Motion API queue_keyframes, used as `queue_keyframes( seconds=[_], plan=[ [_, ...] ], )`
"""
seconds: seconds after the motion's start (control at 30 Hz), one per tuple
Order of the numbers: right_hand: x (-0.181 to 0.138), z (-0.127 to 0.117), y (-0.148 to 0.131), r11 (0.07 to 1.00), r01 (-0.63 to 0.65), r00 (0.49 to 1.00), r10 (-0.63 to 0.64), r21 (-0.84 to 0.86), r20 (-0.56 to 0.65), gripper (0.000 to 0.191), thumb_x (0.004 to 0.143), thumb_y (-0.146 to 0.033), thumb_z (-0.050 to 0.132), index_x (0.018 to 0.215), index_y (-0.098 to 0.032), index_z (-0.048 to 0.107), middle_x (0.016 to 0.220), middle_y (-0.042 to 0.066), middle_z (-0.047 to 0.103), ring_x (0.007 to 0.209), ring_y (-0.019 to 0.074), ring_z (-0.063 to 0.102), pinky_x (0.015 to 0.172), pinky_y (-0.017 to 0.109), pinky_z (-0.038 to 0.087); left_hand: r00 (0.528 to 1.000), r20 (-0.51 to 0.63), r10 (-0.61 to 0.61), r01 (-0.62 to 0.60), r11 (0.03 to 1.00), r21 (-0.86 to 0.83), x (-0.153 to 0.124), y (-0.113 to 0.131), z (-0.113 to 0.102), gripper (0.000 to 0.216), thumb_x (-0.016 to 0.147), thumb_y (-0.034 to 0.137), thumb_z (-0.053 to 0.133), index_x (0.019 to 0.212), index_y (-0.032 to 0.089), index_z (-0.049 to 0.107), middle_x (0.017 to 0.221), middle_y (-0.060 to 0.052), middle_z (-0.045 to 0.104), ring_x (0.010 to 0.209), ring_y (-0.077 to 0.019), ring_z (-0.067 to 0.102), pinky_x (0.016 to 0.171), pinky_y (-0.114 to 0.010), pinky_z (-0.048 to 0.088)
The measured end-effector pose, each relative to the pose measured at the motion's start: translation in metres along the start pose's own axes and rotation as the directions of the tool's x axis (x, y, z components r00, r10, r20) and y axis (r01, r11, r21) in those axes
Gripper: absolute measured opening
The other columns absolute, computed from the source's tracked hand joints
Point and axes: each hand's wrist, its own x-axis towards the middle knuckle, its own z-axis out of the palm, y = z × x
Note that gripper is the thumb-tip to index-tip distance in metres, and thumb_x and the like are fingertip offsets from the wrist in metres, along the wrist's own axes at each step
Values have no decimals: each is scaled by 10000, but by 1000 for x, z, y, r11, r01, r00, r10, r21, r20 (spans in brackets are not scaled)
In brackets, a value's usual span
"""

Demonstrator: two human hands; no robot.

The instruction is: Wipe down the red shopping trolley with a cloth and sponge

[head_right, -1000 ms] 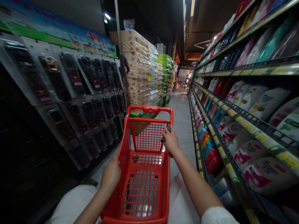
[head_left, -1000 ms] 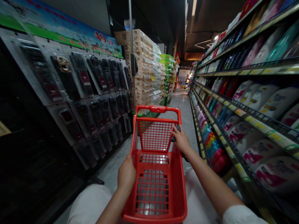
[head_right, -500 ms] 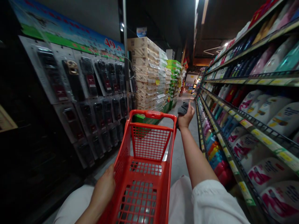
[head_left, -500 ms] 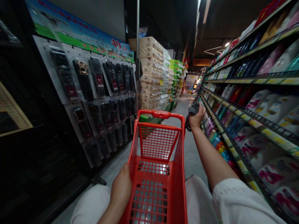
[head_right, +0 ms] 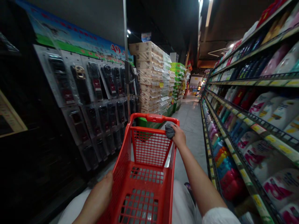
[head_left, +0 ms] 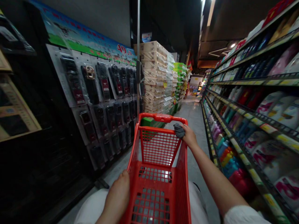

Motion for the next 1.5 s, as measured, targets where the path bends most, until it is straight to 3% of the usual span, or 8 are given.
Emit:
queue_keyframes(
  seconds=[0.23, 0.4, 0.63, 0.87, 1.07, 1.23, 1.4, 1.5],
  plan=[
    [26, -26, 1, 999, -33, 982, 37, 23, -186, 461, 758, -213, 548, 1203, -176, 659, 1064, 116, 693, 977, 267, 646, 887, 391, 516, 973, -230, -14, 17, 1000, 11, 114, 38, -53, 665, 943, 269, 439, 1463, -98, 248, 1496, -339, 347, 1380, -328, 421, 1061, -359, 420],
    [86, -33, 5, 990, -138, 929, 116, -37, -351, 518, 748, -248, 555, 1248, -139, 637, 1078, 138, 631, 986, 272, 630, 856, 365, 513, 921, -210, -329, 291, 937, -191, 175, 65, -62, 442, 960, 238, 393, 1316, -24, 417, 1170, -293, 640, 1014, -299, 697, 787, -348, 544],
    [121, 4, -2, 900, -248, 963, 269, -359, 10, 560, 841, -189, 499, 1395, -265, 519, 1168, 140, 621, 984, 270, 656, 821, 355, 491, 908, -285, -307, 285, 951, -116, 174, 59, -42, 292, 933, 62, 285, 1142, 77, 489, 955, -163, 706, 855, -247, 730, 662, -293, 534],
    [121, 8, 3, 905, -26, 936, 171, -426, 308, 709, 830, -474, 612, 1482, -315, 384, 1178, 139, 596, 1017, 287, 644, 883, 353, 470, 916, -288, -279, 256, 960, -117, 170, 61, -38, 289, 950, 78, 256, 1118, 86, 491, 952, -155, 706, 853, -250, 730, 647, -291, 528],
    [130, 11, -15, 925, -94, 926, 217, -369, 310, 607, 890, -696, 382, 1370, -354, 527, 1186, 114, 628, 1082, 312, 616, 886, 405, 471, 913, -281, -296, 271, 955, -123, 164, 57, -36, 305, 957, 79, 238, 1117, 107, 497, 951, -150, 705, 828, -236, 730, 635, -279, 519],
    [144, 46, -79, 928, -90, 919, 217, -362, 329, 598, 873, -722, 357, 1325, -388, 563, 1250, 101, 609, 1119, 352, 592, 887, 505, 467, 916, -270, -296, 267, 953, -141, 156, 54, -35, 309, 956, 82, 248, 1148, 106, 489, 973, -151, 701, 845, -246, 728, 639, -291, 517],
    [139, 72, -144, 946, 94, 925, 32, -311, 378, 524, 862, -677, 422, 1267, -398, 603, 1279, 55, 598, 1129, 350, 570, 903, 531, 460, 922, -254, -293, 274, 955, -111, 151, 54, -37, 305, 965, 99, 264, 1176, 90, 484, 975, -152, 698, 853, -245, 728, 645, -285, 521],
    [126, 67, -142, 933, 248, 912, -134, -262, 387, 479, 873, -607, 478, 1281, -385, 595, 1282, 36, 603, 1131, 304, 559, 918, 452, 462, 917, -270, -294, 286, 956, -67, 150, 55, -37, 309, 957, 75, 254, 1152, 75, 495, 983, -167, 695, 855, -240, 729, 646, -269, 524]
  ],
)
